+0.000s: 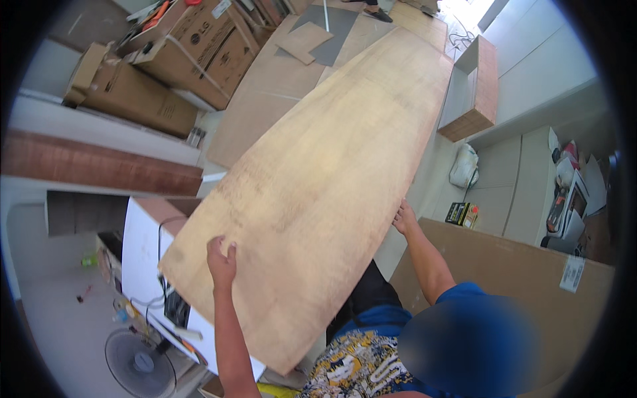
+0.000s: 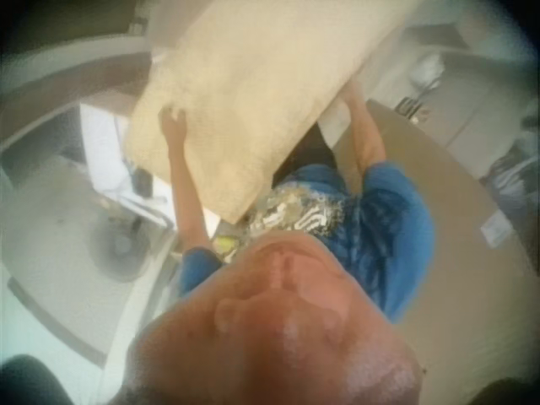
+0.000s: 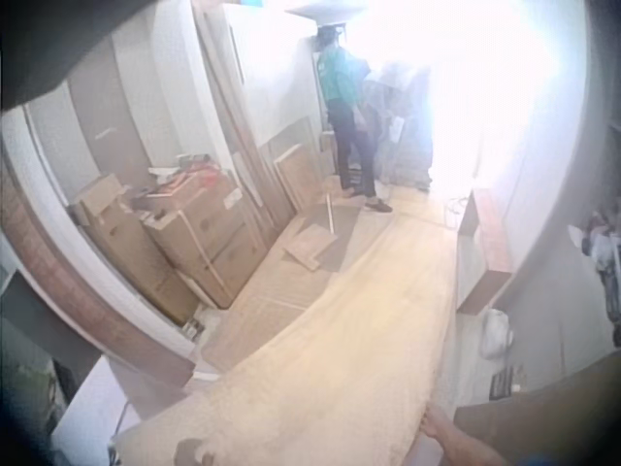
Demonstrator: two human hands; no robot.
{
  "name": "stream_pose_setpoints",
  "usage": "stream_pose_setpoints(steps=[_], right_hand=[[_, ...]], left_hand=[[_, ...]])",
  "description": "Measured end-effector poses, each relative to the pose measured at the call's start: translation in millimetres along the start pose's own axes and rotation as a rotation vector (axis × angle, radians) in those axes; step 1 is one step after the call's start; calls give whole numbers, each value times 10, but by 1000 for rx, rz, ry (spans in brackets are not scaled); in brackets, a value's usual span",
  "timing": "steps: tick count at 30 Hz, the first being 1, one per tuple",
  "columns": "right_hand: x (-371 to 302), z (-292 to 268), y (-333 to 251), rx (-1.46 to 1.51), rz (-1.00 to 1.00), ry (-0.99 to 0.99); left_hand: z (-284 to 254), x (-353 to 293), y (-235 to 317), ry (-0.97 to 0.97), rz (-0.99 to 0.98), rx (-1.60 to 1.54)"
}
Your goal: The person handles a small container, then picks up and positions a large wooden board on the floor. They later use a tape measure to measure a wooden cabinet frame while other people work nearby.
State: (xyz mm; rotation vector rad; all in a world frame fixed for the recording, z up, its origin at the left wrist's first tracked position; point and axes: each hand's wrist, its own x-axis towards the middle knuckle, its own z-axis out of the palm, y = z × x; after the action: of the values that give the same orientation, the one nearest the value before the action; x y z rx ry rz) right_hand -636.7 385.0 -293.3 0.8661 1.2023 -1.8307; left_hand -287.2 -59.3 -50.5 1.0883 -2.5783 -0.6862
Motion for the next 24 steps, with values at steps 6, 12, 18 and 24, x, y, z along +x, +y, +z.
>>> stream_pose_setpoints(steps=[6,12,18,24], right_hand=[[1076,-242,-596,-33,-67,192],[898,504,-631,-197,7,741],[414,728,-699,10,-141,651],[-458,1679,-1010,371,-108,259]], left_hand=[[1142,2089,-471,-52,-46,335],[1340,2597,-662,-383,-431,489],[350,3135,538,-236,-298,587],[-1612,3331,1558,7,-132,607]])
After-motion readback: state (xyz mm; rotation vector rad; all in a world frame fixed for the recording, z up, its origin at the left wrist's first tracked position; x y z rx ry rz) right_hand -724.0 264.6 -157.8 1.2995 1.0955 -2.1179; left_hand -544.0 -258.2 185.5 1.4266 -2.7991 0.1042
